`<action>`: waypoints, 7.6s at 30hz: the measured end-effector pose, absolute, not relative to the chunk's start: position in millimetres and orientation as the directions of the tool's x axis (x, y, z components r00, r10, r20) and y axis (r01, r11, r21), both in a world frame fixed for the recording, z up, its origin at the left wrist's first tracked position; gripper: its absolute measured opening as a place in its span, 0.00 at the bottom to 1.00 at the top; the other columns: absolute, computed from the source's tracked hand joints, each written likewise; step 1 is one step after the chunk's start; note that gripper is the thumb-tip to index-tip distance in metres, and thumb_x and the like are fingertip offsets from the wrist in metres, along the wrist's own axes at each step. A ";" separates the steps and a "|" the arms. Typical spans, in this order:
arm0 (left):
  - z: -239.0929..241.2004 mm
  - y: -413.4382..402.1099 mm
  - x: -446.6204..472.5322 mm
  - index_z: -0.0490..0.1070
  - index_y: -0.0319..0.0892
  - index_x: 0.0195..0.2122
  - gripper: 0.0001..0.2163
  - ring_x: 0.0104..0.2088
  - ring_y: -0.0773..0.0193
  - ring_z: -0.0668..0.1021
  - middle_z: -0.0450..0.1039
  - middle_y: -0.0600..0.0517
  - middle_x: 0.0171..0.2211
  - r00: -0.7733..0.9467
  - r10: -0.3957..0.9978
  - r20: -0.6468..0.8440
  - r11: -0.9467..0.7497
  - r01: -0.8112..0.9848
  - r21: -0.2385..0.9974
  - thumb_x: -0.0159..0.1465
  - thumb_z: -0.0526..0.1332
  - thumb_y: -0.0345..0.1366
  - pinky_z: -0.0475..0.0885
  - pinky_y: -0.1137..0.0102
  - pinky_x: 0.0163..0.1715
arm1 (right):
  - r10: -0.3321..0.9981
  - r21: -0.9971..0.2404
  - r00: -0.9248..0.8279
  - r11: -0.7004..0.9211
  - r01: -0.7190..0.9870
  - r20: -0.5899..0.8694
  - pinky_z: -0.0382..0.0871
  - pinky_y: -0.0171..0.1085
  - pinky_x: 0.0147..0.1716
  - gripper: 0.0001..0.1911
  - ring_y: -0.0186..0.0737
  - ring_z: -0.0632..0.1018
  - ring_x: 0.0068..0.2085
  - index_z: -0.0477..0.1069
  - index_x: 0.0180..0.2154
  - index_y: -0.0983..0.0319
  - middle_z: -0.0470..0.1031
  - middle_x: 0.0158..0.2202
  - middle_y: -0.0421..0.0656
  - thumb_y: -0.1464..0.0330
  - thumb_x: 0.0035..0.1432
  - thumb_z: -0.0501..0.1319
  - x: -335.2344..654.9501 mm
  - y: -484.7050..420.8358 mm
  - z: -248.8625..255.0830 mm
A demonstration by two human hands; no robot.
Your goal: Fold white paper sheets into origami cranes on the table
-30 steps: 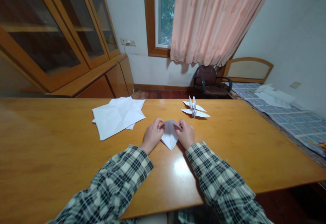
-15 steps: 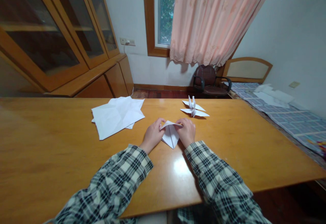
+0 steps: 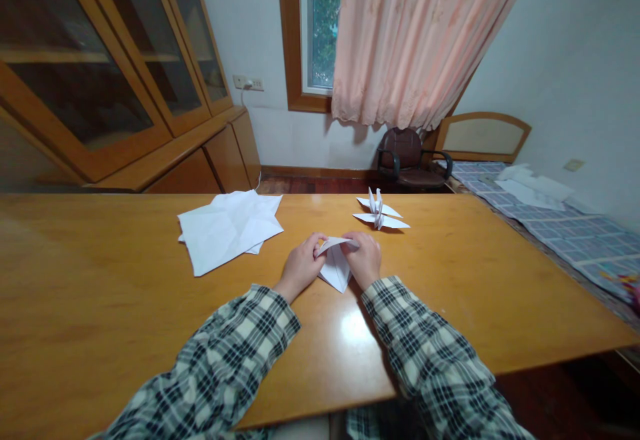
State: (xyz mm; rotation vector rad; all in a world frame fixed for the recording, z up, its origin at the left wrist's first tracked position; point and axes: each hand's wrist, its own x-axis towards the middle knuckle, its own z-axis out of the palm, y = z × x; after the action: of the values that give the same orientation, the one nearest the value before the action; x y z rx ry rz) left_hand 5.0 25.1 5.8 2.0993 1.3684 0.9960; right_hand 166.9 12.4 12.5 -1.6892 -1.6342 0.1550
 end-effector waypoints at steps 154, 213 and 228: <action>-6.6 37.2 3.0 0.69 0.40 0.43 0.11 0.43 0.58 0.73 0.71 0.48 0.40 0.210 0.891 0.403 -0.451 0.516 0.728 0.59 0.56 0.31 0.68 0.63 0.46 | 0.919 -0.613 -0.232 0.387 0.689 0.319 0.60 0.44 0.46 0.20 0.44 0.71 0.45 0.68 0.51 0.57 0.75 0.45 0.44 0.57 0.62 0.49 180.9 9.2 3.5; 15.1 15.9 9.4 0.63 0.44 0.46 0.13 0.42 0.59 0.73 0.71 0.50 0.41 0.456 0.801 0.388 -0.594 0.519 0.615 0.60 0.57 0.38 0.68 0.65 0.43 | 0.818 -0.713 0.136 0.391 0.582 0.559 0.69 0.39 0.35 0.09 0.41 0.76 0.33 0.72 0.35 0.60 0.76 0.32 0.43 0.67 0.57 0.54 177.4 0.6 17.5; 14.1 16.3 8.6 0.66 0.43 0.49 0.15 0.44 0.57 0.73 0.73 0.47 0.44 0.466 0.786 0.406 -0.618 0.564 0.548 0.61 0.56 0.41 0.67 0.62 0.46 | 0.774 -0.685 0.174 0.402 0.608 0.609 0.68 0.43 0.41 0.12 0.43 0.75 0.40 0.71 0.39 0.59 0.77 0.38 0.45 0.64 0.60 0.52 176.1 -6.9 22.9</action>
State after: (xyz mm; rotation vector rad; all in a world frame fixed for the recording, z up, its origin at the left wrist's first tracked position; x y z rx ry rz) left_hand 8.6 16.3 14.1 2.3822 1.1422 0.9198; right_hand 176.1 -6.9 22.9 -1.2862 -1.5151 0.1817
